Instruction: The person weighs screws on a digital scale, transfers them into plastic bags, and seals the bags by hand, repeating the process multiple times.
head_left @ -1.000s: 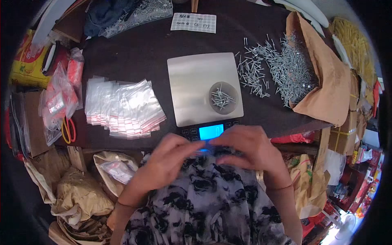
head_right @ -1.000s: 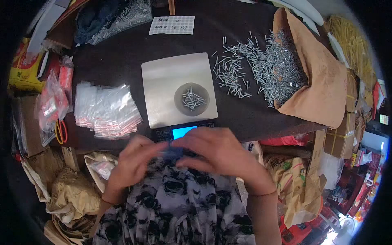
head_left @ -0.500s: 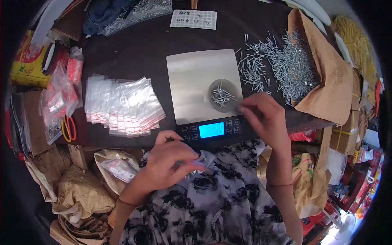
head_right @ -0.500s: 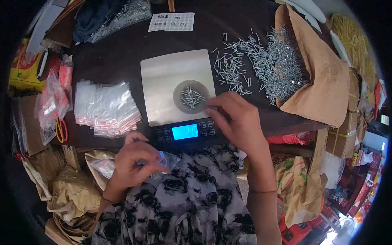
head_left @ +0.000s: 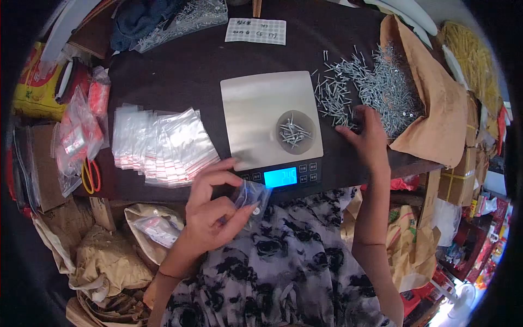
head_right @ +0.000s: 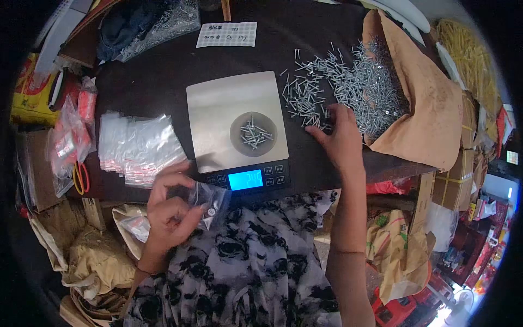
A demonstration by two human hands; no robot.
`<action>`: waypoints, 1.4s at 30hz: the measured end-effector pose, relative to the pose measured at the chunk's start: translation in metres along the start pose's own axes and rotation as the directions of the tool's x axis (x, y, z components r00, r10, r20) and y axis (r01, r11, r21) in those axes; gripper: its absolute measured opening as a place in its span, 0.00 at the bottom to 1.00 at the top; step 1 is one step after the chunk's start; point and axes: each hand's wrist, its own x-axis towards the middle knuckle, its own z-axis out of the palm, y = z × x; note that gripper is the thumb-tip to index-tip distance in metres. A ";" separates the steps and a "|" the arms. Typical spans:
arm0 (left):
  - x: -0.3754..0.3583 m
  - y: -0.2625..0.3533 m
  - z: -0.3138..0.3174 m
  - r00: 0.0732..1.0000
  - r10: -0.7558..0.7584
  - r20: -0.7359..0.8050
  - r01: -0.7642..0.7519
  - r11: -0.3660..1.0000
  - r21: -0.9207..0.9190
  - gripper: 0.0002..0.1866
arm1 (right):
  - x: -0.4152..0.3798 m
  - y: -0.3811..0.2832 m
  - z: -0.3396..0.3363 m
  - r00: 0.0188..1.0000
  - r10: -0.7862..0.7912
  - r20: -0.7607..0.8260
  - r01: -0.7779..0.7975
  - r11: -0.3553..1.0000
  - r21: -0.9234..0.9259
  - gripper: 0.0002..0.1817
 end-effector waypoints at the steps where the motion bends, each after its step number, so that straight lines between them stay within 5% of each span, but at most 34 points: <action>1: 0.004 0.004 -0.002 0.999 0.047 -0.011 -0.046 0.993 0.107 0.18 | 0.000 0.000 0.003 1.000 0.020 0.021 -0.021 0.998 0.064 0.22; 4: 0.002 0.007 -0.004 0.995 0.072 -0.066 -0.057 0.975 0.216 0.20 | 0.002 0.001 0.003 0.984 0.110 0.137 -0.134 0.975 0.180 0.20; 10: -0.004 0.003 -0.010 0.985 0.069 -0.156 -0.034 0.976 0.216 0.21 | 0.004 0.006 -0.005 0.987 0.146 0.069 -0.160 0.935 0.315 0.14; 19: -0.001 -0.001 -0.012 0.990 0.090 -0.104 -0.070 0.981 0.182 0.23 | 0.009 0.006 -0.007 0.986 0.165 0.023 -0.163 0.921 0.355 0.14; 25: -0.002 -0.004 -0.012 0.990 0.083 -0.112 -0.065 0.985 0.161 0.23 | 0.013 0.004 -0.004 0.983 0.174 0.053 -0.175 0.820 0.546 0.12; 28: -0.001 -0.003 -0.011 0.989 0.091 -0.113 -0.070 0.983 0.171 0.22 | 0.015 0.002 0.001 0.991 0.134 -0.001 -0.112 0.827 0.551 0.11; 31: -0.003 -0.008 -0.014 0.997 0.080 -0.021 -0.076 0.988 0.135 0.19 | 0.021 0.001 0.001 0.950 -0.205 -0.234 0.245 0.957 0.154 0.11; 34: 0.011 0.001 -0.013 0.983 0.079 0.167 -0.112 0.974 0.198 0.13 | 0.010 -0.028 -0.006 0.995 0.087 0.045 -0.096 0.768 0.633 0.13; 38: 0.008 0.001 -0.002 0.963 0.058 0.264 -0.076 0.995 0.058 0.10 | 0.002 -0.068 -0.017 0.970 -0.220 0.103 0.100 0.748 0.656 0.17; 42: 0.001 -0.005 -0.003 0.965 0.076 0.250 -0.082 0.997 0.012 0.09 | 0.004 -0.072 -0.016 0.969 -0.239 0.069 0.159 0.808 0.567 0.18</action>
